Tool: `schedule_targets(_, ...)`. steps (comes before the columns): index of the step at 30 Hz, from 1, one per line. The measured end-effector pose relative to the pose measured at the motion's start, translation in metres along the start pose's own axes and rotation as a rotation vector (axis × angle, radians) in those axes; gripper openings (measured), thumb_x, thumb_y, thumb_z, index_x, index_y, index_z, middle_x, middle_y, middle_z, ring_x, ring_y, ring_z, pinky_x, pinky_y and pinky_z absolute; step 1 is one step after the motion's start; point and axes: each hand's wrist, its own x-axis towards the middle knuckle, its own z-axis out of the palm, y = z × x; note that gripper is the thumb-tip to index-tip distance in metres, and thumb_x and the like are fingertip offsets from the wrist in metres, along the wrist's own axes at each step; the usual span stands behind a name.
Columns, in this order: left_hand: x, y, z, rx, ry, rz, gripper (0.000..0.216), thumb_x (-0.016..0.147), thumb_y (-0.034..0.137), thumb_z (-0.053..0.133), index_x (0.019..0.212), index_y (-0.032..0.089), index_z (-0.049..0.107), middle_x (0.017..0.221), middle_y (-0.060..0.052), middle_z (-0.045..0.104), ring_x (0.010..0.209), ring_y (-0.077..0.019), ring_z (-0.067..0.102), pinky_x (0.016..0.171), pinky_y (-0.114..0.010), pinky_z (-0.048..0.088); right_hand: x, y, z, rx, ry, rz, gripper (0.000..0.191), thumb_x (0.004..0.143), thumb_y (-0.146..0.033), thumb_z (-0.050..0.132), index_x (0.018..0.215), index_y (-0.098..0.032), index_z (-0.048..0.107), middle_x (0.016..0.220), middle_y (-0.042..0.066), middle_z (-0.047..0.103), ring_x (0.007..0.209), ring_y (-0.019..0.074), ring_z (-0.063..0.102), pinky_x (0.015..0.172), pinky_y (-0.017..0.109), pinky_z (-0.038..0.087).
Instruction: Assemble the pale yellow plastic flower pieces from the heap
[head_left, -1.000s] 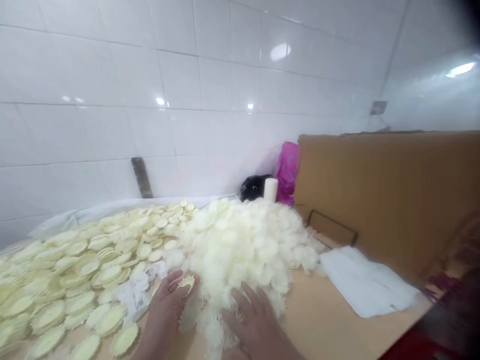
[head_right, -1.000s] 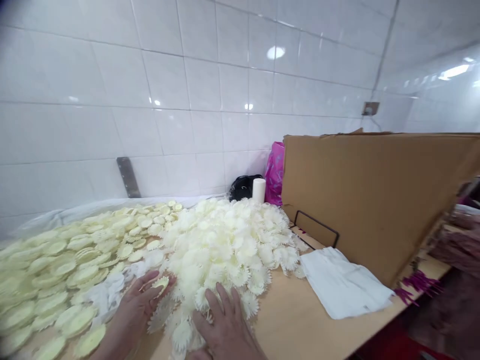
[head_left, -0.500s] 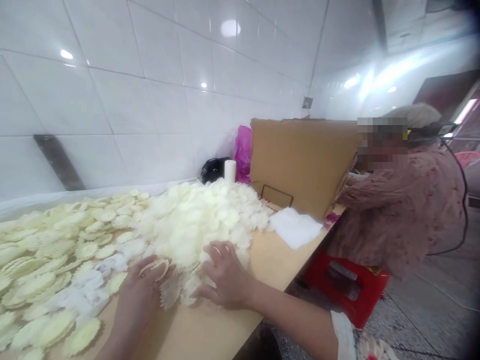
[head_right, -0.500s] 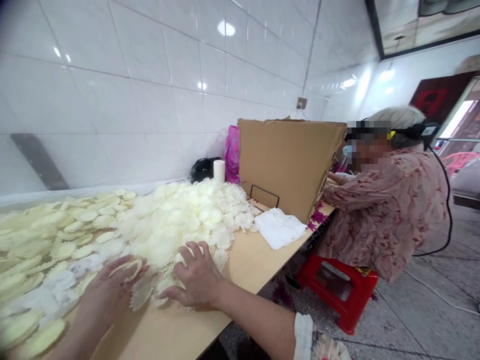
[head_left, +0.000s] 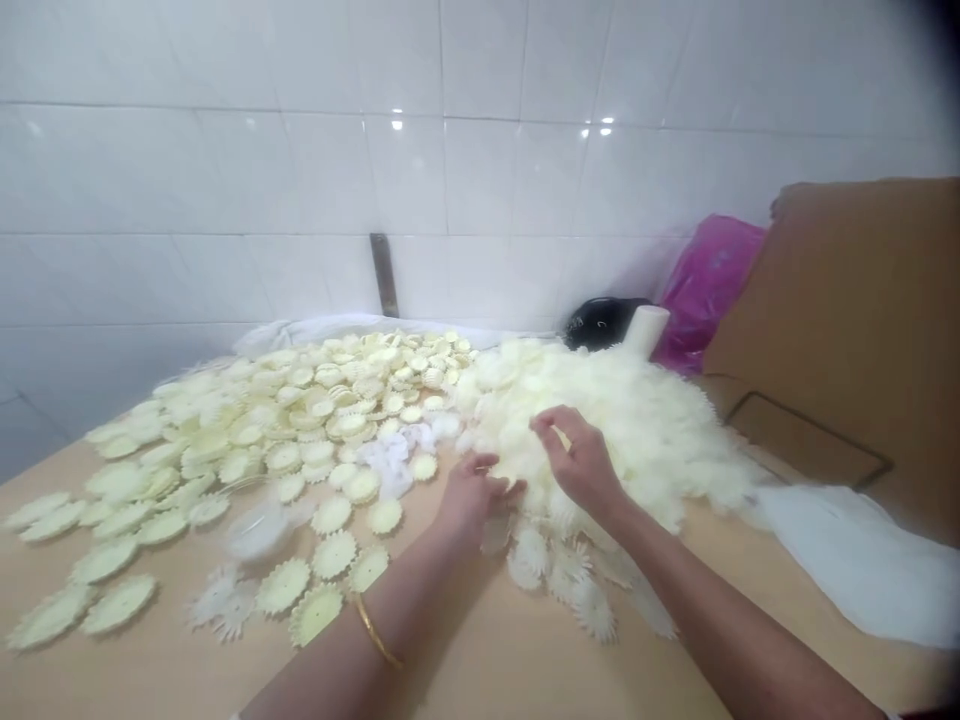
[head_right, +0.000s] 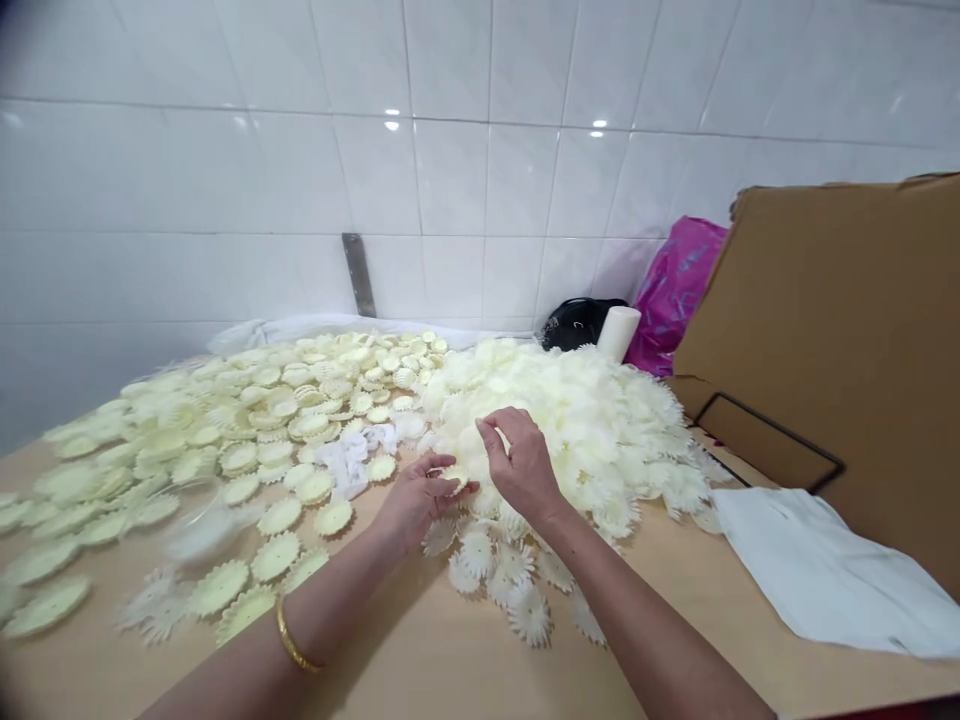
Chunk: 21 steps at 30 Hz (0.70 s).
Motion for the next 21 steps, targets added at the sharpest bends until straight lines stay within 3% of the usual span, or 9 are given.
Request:
schedule_targets(7,-0.001,-0.001,-0.004,0.027,-0.058,0.079,0.031,0.056,-0.003,0.062,0.082,0.012,0.055,0.058,0.005,0.045,0.051,-0.0102,0.056,0.071,-0.036,0.05,-0.015,-0.001,0.013,0.191,-0.149,0.075,0.017,0.085,-0.024,0.04,0.078,-0.018,0.053,0.072,0.003,0.056,0.069,0.0145,0.052,0.064,0.025,0.041)
schedule_targets(13,-0.004,-0.002,-0.004,0.204,-0.109,0.143,0.018,0.058,0.019,0.069,0.07,0.012,0.058,0.064,0.001,0.053,0.053,-0.0113,0.055,0.06,-0.032,0.05,-0.026,0.005,0.018,0.216,-0.259,0.026,0.018,0.085,-0.02,0.038,0.09,-0.017,0.055,0.083,0.006,0.057,0.075,0.0159,0.054,0.067,0.027,0.043)
schedule_targets(21,-0.001,-0.006,-0.009,0.258,-0.073,0.173,0.025,0.067,0.036,0.063,0.063,0.014,0.05,0.059,0.002,0.053,0.039,-0.006,0.047,0.041,-0.02,0.039,-0.025,0.005,0.015,0.268,-0.356,0.022,0.019,0.083,-0.023,0.044,0.096,-0.018,0.056,0.084,0.006,0.06,0.077,0.0161,0.056,0.069,0.028,0.046)
